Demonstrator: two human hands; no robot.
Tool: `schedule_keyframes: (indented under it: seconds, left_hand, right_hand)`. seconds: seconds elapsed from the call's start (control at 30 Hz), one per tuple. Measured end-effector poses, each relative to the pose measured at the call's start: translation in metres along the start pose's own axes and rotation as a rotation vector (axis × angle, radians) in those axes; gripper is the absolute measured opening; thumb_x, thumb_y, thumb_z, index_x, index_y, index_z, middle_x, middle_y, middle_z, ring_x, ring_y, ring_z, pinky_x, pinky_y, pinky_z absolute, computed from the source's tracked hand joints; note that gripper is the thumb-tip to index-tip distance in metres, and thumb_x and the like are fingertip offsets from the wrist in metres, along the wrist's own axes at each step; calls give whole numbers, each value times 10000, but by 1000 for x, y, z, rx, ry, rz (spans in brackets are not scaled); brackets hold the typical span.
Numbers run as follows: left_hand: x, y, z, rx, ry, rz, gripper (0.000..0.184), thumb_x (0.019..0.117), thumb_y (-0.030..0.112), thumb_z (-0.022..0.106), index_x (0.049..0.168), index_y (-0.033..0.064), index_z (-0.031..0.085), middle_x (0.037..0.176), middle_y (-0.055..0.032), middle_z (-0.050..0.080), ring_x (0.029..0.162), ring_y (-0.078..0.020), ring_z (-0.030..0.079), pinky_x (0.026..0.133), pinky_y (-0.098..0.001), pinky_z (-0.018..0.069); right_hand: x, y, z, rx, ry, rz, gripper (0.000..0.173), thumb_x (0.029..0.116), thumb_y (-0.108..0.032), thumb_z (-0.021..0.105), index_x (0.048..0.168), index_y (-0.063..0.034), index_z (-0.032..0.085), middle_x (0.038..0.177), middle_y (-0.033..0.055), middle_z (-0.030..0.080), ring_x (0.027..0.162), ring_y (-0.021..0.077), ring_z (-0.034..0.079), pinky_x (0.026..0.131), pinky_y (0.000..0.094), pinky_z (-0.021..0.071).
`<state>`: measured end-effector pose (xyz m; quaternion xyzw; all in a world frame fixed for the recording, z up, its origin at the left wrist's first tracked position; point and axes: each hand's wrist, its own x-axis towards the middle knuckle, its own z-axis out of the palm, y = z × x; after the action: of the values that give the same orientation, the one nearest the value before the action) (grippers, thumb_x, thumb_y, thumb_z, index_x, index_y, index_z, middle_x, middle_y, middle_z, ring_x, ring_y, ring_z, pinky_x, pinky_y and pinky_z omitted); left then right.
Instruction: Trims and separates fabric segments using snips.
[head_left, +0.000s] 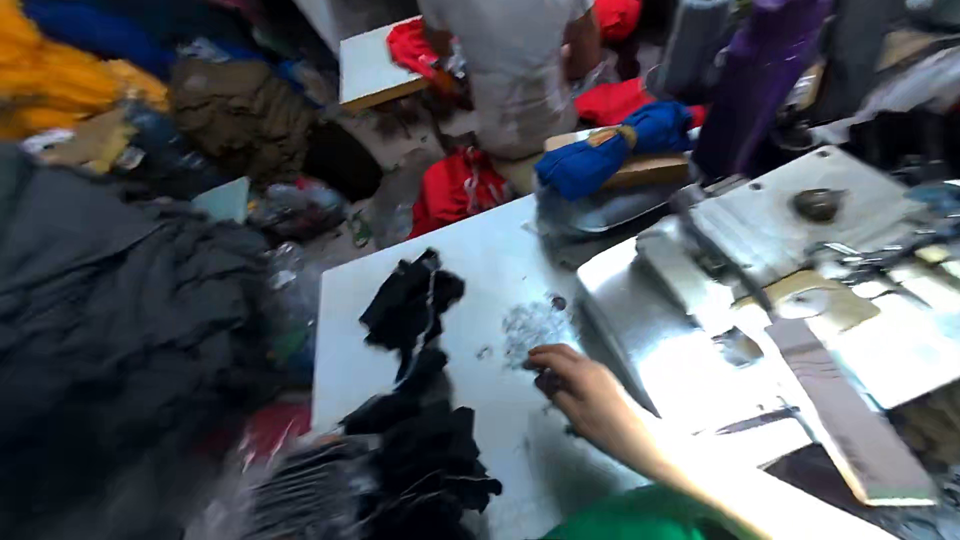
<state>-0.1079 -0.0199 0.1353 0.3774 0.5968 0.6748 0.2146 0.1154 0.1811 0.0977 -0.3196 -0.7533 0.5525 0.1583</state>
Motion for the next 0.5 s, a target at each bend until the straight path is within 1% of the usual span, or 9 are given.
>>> schedule_keyframes:
  seconds: [0.03, 0.07, 0.1, 0.13, 0.17, 0.27, 0.4, 0.43, 0.5]
  left_hand:
    - [1, 6, 12, -29, -40, -47, 185, 997, 190, 546, 1022, 253, 718, 994, 185, 752, 950, 78, 678, 866, -145, 538]
    - [3, 8, 21, -47, -169, -62, 183, 995, 342, 605, 1107, 360, 749, 1076, 232, 743, 1000, 109, 663, 891, -109, 525]
    - [5, 2, 21, -69, -317, -49, 270, 978, 443, 594, 1214, 408, 718, 1180, 243, 713, 1080, 105, 639, 936, -111, 510]
    - [7, -9, 18, -102, -431, -17, 339, 972, 496, 584, 1281, 401, 689, 1255, 216, 685, 1144, 66, 622, 971, -138, 501]
    - [5, -20, 15, -113, -488, 7, 369, 964, 535, 583, 1289, 391, 680, 1279, 204, 666, 1169, 43, 610, 980, -152, 497]
    - [-14, -41, 9, -144, -552, -19, 385, 954, 570, 588, 1262, 363, 693, 1288, 213, 633, 1187, 39, 582, 989, -157, 487]
    - [-40, -58, 16, -90, -563, 12, 338, 960, 552, 605, 1227, 370, 703, 1366, 222, 559, 1260, 49, 520, 1054, -162, 448]
    - [-46, -60, 18, -79, -555, 11, 311, 953, 533, 629, 1203, 367, 708, 1381, 216, 542, 1280, 47, 503, 1069, -168, 442]
    - [-55, -61, 21, -71, -539, 17, 250, 948, 480, 668, 1149, 339, 714, 1418, 192, 516, 1321, 30, 478, 1098, -193, 436]
  right_hand:
    - [-2, 0, 2, 33, 31, -14, 293, 1047, -115, 500, 1267, -11, 663, 1238, 156, 658, 994, 200, 678, 879, 361, 552]
    - [-4, -2, 2, 76, 50, -19, 285, 1058, -156, 503, 1243, -26, 676, 1133, 110, 681, 870, 127, 669, 779, 292, 557]
    - [-6, -4, 2, 134, 53, -17, 283, 1064, -180, 500, 1233, -45, 682, 1053, 54, 693, 752, 42, 622, 666, 208, 513]
    - [-9, -7, 1, 196, 34, -8, 276, 1071, -194, 491, 1232, -67, 676, 1004, 2, 701, 666, -22, 565, 578, 149, 449]
    - [-11, -10, 0, 244, 3, -2, 269, 1075, -208, 480, 1227, -85, 665, 953, -41, 699, 610, -62, 519, 526, 115, 401]
    - [-17, -19, -4, 252, -174, 5, 340, 1081, -331, 462, 1197, -80, 660, 791, -103, 638, 573, -91, 488, 520, 101, 405]
    - [-24, -18, 1, 188, -504, -45, 663, 1070, -565, 298, 1205, -26, 661, 723, -57, 575, 561, -35, 442, 524, 161, 373]
    - [-26, -15, 4, 177, -557, -56, 691, 1065, -588, 280, 1193, -28, 664, 710, -46, 569, 558, -22, 450, 525, 171, 383]
    - [-28, -10, 9, 143, -624, -73, 658, 1080, -544, 294, 1178, -17, 675, 698, -5, 572, 561, 23, 475, 540, 210, 409]
